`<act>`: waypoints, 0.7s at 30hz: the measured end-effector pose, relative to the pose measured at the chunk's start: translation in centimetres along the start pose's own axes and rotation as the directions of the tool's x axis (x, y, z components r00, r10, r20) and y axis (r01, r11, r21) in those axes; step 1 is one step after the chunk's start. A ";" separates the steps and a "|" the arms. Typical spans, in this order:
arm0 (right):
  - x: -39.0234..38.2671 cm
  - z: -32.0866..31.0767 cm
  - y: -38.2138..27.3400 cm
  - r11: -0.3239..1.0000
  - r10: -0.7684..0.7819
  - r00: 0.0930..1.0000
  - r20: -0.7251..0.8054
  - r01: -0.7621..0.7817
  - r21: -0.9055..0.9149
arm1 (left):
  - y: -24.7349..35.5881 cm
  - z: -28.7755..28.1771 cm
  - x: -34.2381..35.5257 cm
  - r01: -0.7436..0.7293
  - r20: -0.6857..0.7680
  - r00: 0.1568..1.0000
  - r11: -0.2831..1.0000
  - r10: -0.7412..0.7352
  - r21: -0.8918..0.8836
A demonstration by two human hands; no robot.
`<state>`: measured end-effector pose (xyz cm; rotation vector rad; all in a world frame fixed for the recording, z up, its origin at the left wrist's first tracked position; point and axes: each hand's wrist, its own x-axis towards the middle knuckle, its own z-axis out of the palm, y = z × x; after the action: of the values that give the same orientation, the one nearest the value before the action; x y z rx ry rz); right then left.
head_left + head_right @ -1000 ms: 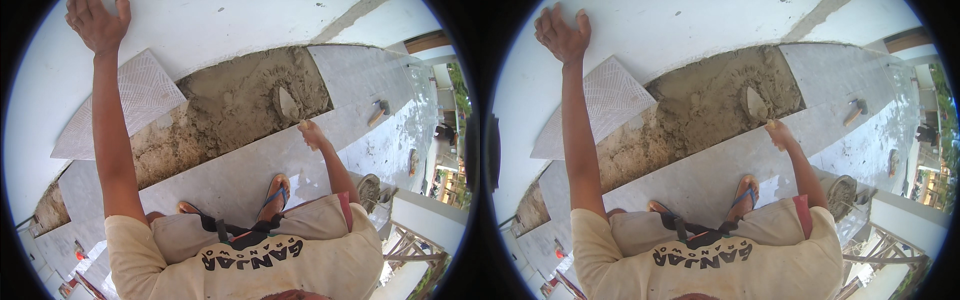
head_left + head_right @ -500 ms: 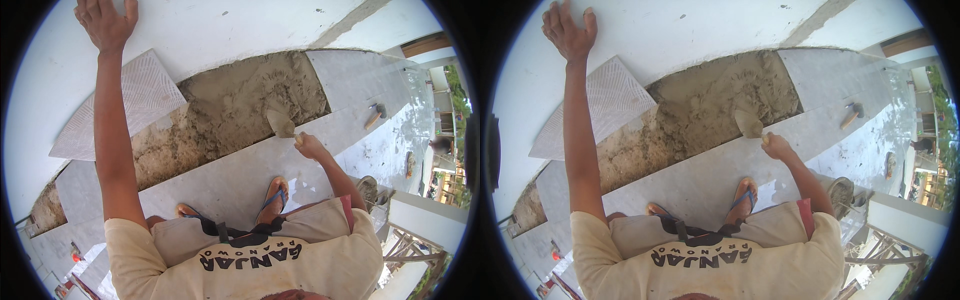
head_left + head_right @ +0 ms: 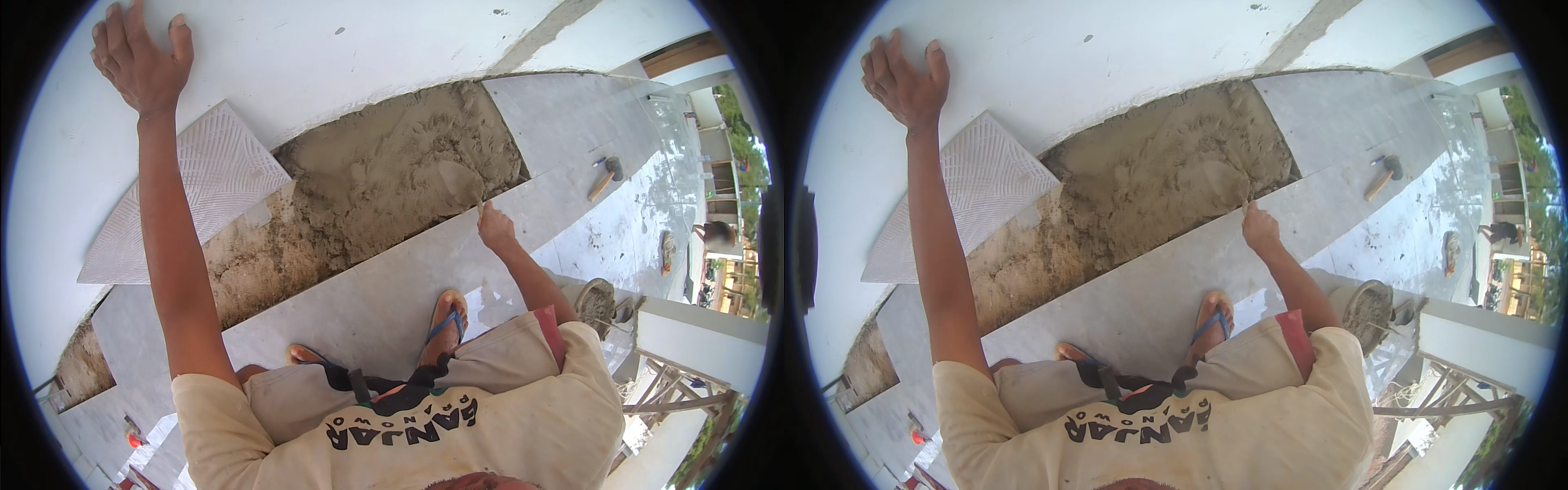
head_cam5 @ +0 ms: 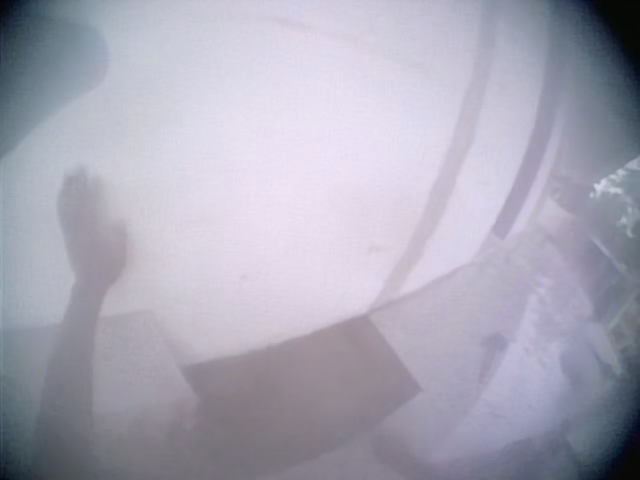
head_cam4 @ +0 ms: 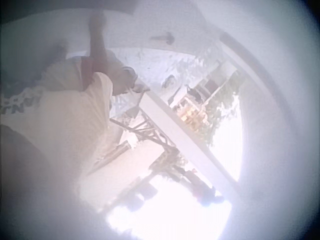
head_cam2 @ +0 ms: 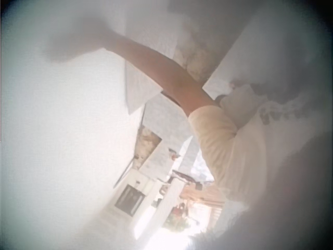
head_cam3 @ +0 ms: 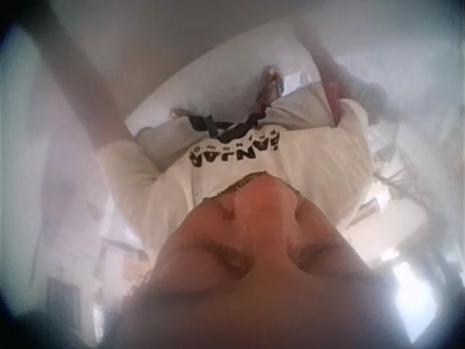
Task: The person walks to a construction area and begins laying floor tiles. They spread cement on the floor using a trowel, apply adhesive to the back of a tile, and place the tile onto the prepared surface.
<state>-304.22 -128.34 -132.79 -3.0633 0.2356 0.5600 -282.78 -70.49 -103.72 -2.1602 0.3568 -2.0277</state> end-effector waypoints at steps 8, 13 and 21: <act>0.3 -0.3 0.2 0.996 0.066 0.998 0.009 -0.067 0.066 | 0.3 -0.7 0.6 -0.030 -0.027 0.999 0.998 0.029 -0.051; 2.6 -0.5 3.3 0.985 0.147 0.989 -0.019 -0.145 0.088 | 0.9 -0.3 0.5 0.021 -0.042 0.999 0.997 -0.024 -0.073; -3.9 -5.7 -6.0 0.634 -0.021 0.948 0.317 -0.232 0.738 | 1.5 -2.0 0.9 0.084 0.143 0.987 0.996 -0.080 -0.022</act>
<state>-304.90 -122.07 -126.14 -2.0987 0.4998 0.6887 -284.82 -72.03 -103.13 -2.3566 0.2835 -1.9059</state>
